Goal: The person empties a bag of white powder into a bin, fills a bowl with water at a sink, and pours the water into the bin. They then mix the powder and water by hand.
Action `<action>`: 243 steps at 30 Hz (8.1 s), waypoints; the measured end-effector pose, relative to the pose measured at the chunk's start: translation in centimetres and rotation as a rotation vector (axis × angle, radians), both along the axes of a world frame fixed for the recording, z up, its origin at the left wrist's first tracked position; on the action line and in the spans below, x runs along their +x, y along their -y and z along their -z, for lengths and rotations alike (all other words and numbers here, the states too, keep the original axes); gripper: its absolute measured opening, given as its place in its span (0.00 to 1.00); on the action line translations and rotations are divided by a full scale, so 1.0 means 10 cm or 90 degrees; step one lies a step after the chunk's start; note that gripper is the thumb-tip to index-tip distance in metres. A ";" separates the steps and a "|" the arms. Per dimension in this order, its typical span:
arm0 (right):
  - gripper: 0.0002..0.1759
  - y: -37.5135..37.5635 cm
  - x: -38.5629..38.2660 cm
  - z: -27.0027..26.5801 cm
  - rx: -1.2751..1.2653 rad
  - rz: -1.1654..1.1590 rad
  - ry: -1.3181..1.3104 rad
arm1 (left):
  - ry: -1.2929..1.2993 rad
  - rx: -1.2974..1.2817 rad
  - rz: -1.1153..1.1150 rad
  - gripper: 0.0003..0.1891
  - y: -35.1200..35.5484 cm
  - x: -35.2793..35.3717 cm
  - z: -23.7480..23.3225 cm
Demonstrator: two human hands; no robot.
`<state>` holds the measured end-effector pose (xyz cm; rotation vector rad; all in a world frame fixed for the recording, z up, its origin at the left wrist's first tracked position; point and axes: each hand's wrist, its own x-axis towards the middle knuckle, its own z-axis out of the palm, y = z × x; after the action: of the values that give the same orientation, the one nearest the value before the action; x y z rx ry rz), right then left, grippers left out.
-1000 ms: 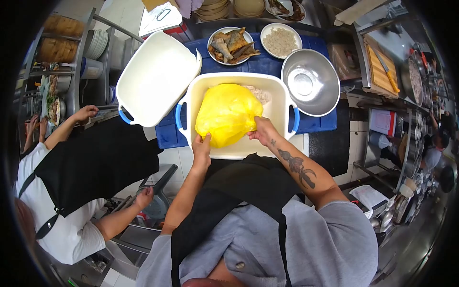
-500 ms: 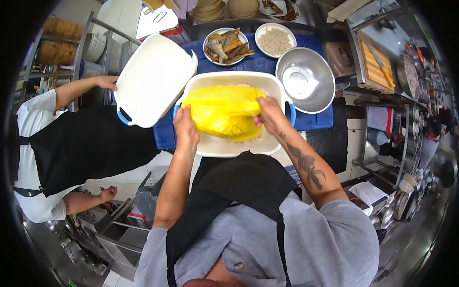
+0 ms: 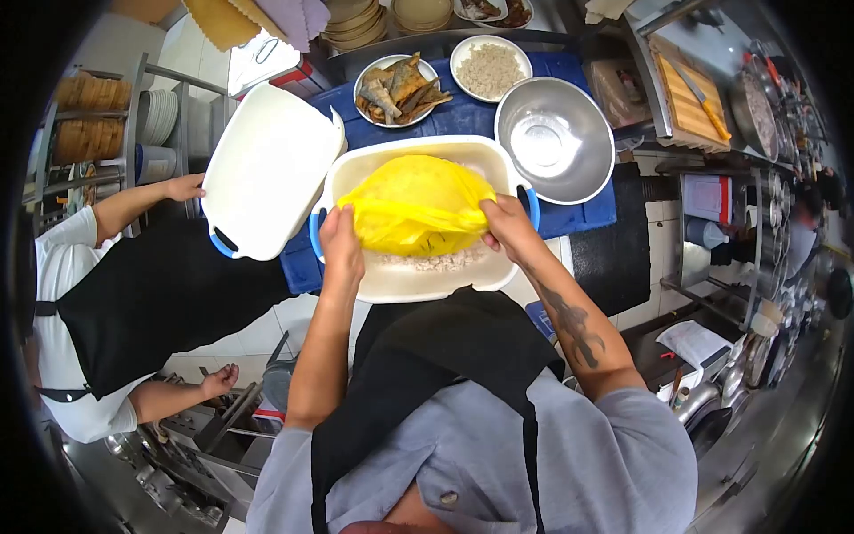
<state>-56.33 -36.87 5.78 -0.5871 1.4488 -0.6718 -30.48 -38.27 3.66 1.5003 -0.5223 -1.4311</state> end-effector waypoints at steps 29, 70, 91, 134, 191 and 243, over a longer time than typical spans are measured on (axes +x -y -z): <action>0.22 0.03 0.13 0.64 -0.283 -0.265 -0.270 | 0.005 0.048 0.016 0.10 -0.13 0.46 0.51; 0.05 -0.01 0.49 0.92 -0.562 -0.344 -0.401 | 0.344 -0.372 0.383 0.22 -0.15 0.05 0.20; 0.20 -0.08 0.37 0.75 -0.151 0.120 0.008 | -0.163 0.111 -0.022 0.17 -0.04 0.26 0.57; 0.13 -0.06 0.53 0.02 -0.201 0.118 0.087 | -0.309 -0.009 0.017 0.14 0.20 -0.20 0.13; 0.28 -0.09 0.35 0.69 -0.355 -0.341 -0.035 | 0.053 -0.171 0.301 0.20 -0.48 -0.46 0.23; 0.24 -0.02 -0.28 0.27 -0.110 0.143 0.382 | -0.069 0.073 0.148 0.20 -0.41 -0.26 0.32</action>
<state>-59.17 -36.71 3.10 -0.3116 0.9033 -1.0555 -33.06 -34.16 0.49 1.4780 -0.5694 -1.7387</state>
